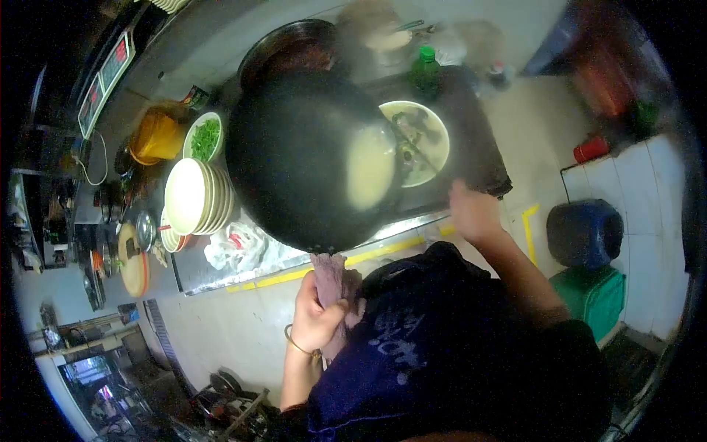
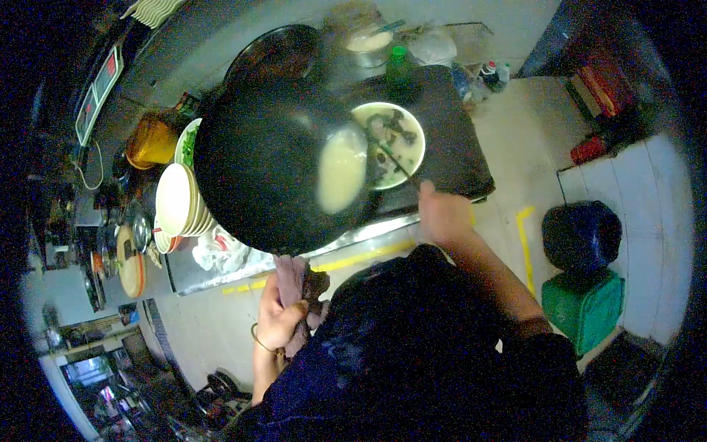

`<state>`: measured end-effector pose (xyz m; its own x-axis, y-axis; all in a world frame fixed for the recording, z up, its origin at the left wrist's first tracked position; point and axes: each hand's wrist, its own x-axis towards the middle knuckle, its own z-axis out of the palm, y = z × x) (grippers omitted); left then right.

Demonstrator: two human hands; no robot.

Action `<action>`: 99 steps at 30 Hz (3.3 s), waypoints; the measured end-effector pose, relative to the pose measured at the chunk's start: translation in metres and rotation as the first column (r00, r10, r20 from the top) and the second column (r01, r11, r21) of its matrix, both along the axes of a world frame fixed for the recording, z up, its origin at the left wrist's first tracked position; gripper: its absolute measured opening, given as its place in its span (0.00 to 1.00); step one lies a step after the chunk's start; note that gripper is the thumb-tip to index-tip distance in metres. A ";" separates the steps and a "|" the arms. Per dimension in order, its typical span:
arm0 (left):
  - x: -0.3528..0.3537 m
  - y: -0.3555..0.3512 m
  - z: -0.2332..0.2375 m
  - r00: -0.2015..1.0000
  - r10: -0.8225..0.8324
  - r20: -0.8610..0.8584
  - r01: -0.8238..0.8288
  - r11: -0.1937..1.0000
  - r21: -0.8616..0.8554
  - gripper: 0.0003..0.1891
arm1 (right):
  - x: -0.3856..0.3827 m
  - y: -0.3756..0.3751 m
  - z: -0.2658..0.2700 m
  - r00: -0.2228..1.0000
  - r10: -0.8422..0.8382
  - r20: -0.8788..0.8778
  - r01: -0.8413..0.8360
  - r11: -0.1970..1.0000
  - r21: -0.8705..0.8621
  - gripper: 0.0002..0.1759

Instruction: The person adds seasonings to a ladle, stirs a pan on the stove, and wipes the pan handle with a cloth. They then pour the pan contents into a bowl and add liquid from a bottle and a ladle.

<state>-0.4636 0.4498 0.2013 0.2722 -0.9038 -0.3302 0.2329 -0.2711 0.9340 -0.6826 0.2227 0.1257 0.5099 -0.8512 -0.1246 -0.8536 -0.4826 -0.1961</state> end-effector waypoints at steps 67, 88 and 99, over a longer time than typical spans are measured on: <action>0.000 0.003 -0.004 0.998 -0.030 0.059 0.028 0.999 0.038 0.30 | -0.010 -0.004 0.031 0.994 0.086 -0.064 -0.086 0.996 0.005 0.08; 0.004 0.027 0.006 0.914 0.117 -0.388 -0.158 0.985 -0.074 0.36 | -0.046 -0.015 0.025 0.865 0.068 0.497 0.011 0.988 -0.155 0.09; 0.003 0.044 0.014 0.918 0.110 -0.380 -0.165 0.980 -0.113 0.37 | 0.015 0.006 0.094 0.463 0.141 0.875 -0.203 0.978 -0.050 0.26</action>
<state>-0.4604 0.4942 0.2153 0.2797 -0.9105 -0.3046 0.5949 -0.0846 0.7993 -0.6679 0.2290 0.2200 0.5163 -0.7413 0.4288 -0.1276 -0.5617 -0.8174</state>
